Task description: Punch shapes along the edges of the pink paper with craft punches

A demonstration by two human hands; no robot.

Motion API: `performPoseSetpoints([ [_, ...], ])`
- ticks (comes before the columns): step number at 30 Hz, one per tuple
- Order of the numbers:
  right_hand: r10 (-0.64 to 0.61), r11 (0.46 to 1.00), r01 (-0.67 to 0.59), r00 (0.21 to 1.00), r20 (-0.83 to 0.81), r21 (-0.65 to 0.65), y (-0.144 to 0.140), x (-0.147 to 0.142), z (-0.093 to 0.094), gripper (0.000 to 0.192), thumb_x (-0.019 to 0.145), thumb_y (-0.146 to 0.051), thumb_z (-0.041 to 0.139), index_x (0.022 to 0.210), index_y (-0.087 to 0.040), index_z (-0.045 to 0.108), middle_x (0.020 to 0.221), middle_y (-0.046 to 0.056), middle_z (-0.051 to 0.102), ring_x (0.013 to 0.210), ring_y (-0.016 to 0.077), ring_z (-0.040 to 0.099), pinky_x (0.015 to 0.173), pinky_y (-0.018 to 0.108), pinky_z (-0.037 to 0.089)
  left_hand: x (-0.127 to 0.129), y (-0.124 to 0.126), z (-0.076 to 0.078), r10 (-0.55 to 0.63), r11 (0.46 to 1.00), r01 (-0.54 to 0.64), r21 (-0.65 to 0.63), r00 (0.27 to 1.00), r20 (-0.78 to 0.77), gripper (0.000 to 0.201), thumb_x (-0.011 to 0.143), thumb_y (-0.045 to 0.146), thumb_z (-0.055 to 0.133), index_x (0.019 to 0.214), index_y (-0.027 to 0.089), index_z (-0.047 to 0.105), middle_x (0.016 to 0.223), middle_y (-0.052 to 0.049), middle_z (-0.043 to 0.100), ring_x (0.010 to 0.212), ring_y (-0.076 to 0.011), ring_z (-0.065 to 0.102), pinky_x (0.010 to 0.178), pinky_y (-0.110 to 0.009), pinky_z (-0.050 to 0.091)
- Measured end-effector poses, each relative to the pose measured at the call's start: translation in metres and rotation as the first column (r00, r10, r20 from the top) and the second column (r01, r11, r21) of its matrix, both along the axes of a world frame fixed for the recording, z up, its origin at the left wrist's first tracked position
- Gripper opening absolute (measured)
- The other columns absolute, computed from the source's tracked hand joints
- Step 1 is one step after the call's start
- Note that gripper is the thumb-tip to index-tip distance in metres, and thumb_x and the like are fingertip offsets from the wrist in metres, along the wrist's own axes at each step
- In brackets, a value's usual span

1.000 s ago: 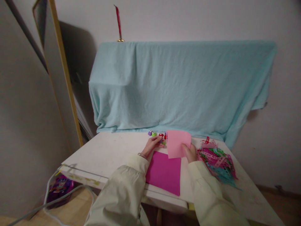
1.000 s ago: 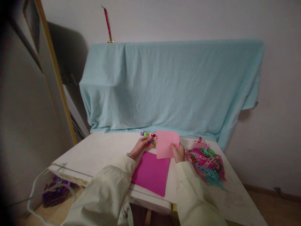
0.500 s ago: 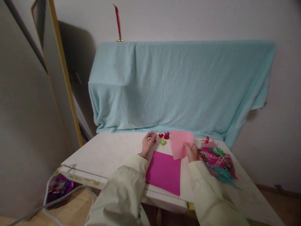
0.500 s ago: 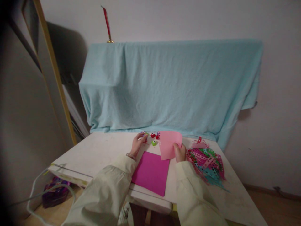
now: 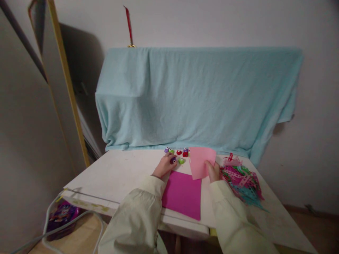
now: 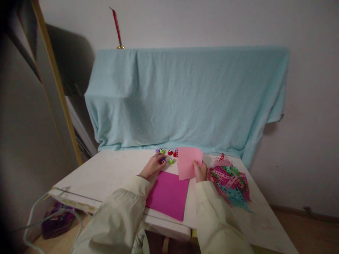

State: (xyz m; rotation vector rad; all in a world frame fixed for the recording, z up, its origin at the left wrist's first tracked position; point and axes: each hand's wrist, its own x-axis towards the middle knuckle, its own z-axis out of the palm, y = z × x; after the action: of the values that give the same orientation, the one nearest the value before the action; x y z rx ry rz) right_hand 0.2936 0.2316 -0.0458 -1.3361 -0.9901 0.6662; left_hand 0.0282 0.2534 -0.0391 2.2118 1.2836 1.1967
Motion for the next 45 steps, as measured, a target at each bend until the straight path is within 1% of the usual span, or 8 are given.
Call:
performPoseSetpoints([
  [6, -0.012, 1.0, 0.012, 1.0, 0.023, -0.008, -0.002, 0.0, 0.001, 0.031, 0.066, -0.037, 0.063, 0.085, -0.013, 0.071, 0.075, 0.007, 0.072, 0.073, 0.0235, 0.064, 0.06, 0.028, 0.047, 0.001, -0.002, -0.002, -0.042, 0.999, 0.038, -0.034, 0.989, -0.139, 0.023, 0.084, 0.029, 0.052, 0.097, 0.017, 0.068, 0.112, -0.009, 0.054, 0.095, -0.0201, 0.059, 0.09, -0.031, 0.046],
  [13, -0.032, 1.0, 0.032, 0.999, 0.007, -0.001, -0.002, -0.001, 0.002, 0.029, 0.065, -0.036, 0.063, 0.082, -0.014, 0.071, 0.08, 0.009, 0.073, 0.076, 0.0242, 0.065, 0.062, 0.029, 0.049, 0.007, -0.008, 0.001, 0.053, 0.998, -0.057, -0.023, 0.989, -0.139, 0.033, 0.089, 0.034, 0.049, 0.119, 0.025, 0.059, 0.121, -0.007, 0.052, 0.098, -0.0203, 0.059, 0.09, -0.031, 0.044],
  [21, -0.061, 0.995, 0.072, 0.987, -0.15, 0.069, 0.006, 0.007, 0.0, 0.03, 0.061, -0.031, 0.062, 0.085, -0.014, 0.069, 0.082, 0.007, 0.072, 0.079, 0.0229, 0.064, 0.064, 0.028, 0.05, 0.016, -0.013, 0.009, 0.206, 0.97, -0.203, 0.138, 0.978, -0.014, 0.025, 0.092, 0.037, 0.045, 0.094, 0.021, 0.065, 0.106, -0.009, 0.056, 0.103, -0.0226, 0.052, 0.093, -0.034, 0.039],
  [24, -0.091, 0.985, 0.117, 0.977, -0.195, 0.124, 0.011, 0.011, -0.003, 0.034, 0.061, -0.031, 0.061, 0.09, -0.015, 0.068, 0.083, 0.006, 0.071, 0.084, 0.0228, 0.063, 0.069, 0.029, 0.05, 0.02, -0.011, 0.01, 0.189, 0.968, -0.173, 0.18, 0.979, -0.079, 0.024, 0.091, 0.037, 0.048, 0.092, 0.019, 0.064, 0.106, -0.01, 0.055, 0.101, -0.0229, 0.051, 0.091, -0.035, 0.039],
  [29, -0.113, 0.982, 0.135, 0.98, -0.164, 0.132, 0.016, 0.016, -0.008, 0.045, 0.061, -0.034, 0.061, 0.101, -0.014, 0.065, 0.089, 0.006, 0.07, 0.093, 0.0258, 0.062, 0.077, 0.034, 0.05, 0.037, 0.011, 0.023, 0.094, 0.981, -0.03, 0.193, 0.938, -0.335, 0.023, 0.085, 0.031, 0.058, 0.105, 0.021, 0.062, 0.109, -0.01, 0.055, 0.102, -0.025, 0.049, 0.091, -0.038, 0.035],
  [35, -0.111, 0.985, 0.132, 0.978, -0.177, 0.111, 0.013, 0.013, -0.004, 0.042, 0.06, -0.033, 0.06, 0.098, -0.015, 0.065, 0.087, 0.006, 0.07, 0.087, 0.0247, 0.063, 0.07, 0.031, 0.051, 0.077, 0.045, 0.042, -0.033, 0.975, 0.143, 0.171, 0.852, -0.522, 0.033, 0.083, 0.02, 0.056, 0.116, 0.02, 0.058, 0.107, -0.012, 0.056, 0.104, -0.0269, 0.048, 0.095, -0.039, 0.03],
  [39, -0.122, 0.984, 0.14, 0.98, -0.158, 0.106, 0.012, 0.013, -0.004, 0.031, 0.061, -0.032, 0.061, 0.087, -0.016, 0.066, 0.081, 0.007, 0.07, 0.084, 0.0249, 0.063, 0.067, 0.03, 0.051, 0.094, 0.054, 0.039, -0.035, 0.974, 0.158, 0.164, 0.816, -0.577, 0.026, 0.086, 0.019, 0.053, 0.111, 0.016, 0.06, 0.101, -0.014, 0.057, 0.098, -0.027, 0.05, 0.089, -0.038, 0.033],
  [45, -0.099, 0.989, 0.116, 0.98, -0.172, 0.094, 0.014, 0.014, -0.008, 0.03, 0.062, -0.033, 0.059, 0.086, -0.016, 0.066, 0.084, 0.007, 0.071, 0.083, 0.0246, 0.064, 0.067, 0.03, 0.051, 0.101, 0.06, 0.026, -0.099, 0.982, 0.168, 0.083, 0.839, -0.535, 0.018, 0.086, 0.015, 0.05, 0.099, 0.014, 0.063, 0.101, -0.016, 0.057, 0.096, -0.0261, 0.052, 0.086, -0.036, 0.035],
])
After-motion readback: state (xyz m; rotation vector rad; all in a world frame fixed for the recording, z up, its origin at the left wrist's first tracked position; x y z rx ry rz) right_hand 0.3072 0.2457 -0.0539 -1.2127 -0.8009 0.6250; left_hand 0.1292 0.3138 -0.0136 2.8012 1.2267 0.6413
